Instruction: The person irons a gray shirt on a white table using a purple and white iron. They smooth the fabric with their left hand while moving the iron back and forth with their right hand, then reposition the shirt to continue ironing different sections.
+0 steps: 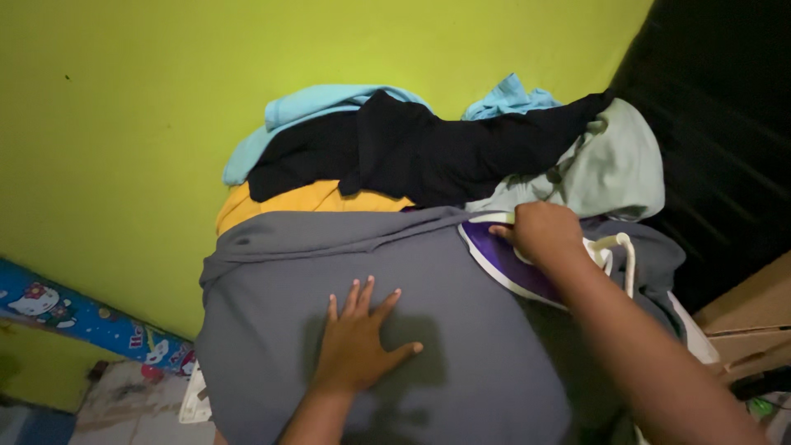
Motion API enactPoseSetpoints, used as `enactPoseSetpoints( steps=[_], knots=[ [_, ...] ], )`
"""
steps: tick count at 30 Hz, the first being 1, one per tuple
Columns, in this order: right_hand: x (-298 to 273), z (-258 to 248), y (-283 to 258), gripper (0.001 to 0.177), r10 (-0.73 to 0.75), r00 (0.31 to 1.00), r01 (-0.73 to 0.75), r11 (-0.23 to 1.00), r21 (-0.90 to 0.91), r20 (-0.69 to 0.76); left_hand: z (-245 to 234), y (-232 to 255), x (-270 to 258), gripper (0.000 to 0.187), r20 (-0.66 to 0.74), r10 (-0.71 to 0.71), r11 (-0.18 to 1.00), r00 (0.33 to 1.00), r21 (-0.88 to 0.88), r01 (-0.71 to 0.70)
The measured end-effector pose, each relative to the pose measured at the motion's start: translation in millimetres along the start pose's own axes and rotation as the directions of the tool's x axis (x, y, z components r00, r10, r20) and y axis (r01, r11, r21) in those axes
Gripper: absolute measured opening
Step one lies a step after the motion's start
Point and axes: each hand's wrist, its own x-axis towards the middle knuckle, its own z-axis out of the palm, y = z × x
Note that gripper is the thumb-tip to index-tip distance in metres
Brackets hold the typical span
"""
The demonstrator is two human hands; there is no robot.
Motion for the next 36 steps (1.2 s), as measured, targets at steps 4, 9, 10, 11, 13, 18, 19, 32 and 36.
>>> enactPoseSetpoints(
  steps=[4,9,10,11,13,18,19,32,36],
  knots=[
    [7,1,-4,0.061,0.004,1.0,-0.004,1.0,0.002,-0.01,-2,4,-1,0.1,0.038,-0.044,0.999,0.998,0.008,0.044],
    [5,0,-2,0.062,0.016,1.0,-0.016,1.0,0.023,0.006,5,-1,-4,0.097,-0.093,0.034,0.999,0.995,-0.038,-0.037],
    [3,-1,-2,0.064,0.015,1.0,-0.015,1.0,0.022,0.006,7,-3,-3,0.097,-0.11,0.033,0.999,0.993,-0.037,-0.037],
    [0,-1,-1,0.063,0.021,1.0,-0.021,0.999,0.024,0.019,10,-5,-3,0.096,-0.122,0.033,0.999,0.992,-0.037,-0.038],
    [-7,0,0,0.062,0.034,0.998,-0.035,0.999,0.027,0.045,16,-7,-2,0.096,-0.156,0.042,0.998,0.987,-0.031,-0.047],
    [-34,-2,13,0.062,-0.005,0.999,0.003,0.999,0.032,0.043,24,-9,4,0.102,-0.168,0.037,0.999,0.985,0.0,-0.038],
    [-39,-3,15,0.062,-0.003,0.999,0.001,0.999,0.036,0.044,25,-9,4,0.101,-0.165,0.036,0.999,0.986,0.002,-0.036],
    [-131,-28,46,0.067,-0.044,0.965,0.058,0.997,-0.047,0.26,10,0,3,0.102,0.015,-0.046,0.996,0.999,0.073,0.045],
    [-148,-34,51,0.067,-0.076,0.952,0.098,0.993,-0.06,0.295,13,-3,2,0.101,-0.003,-0.034,0.997,0.999,0.07,0.034]
  ],
)
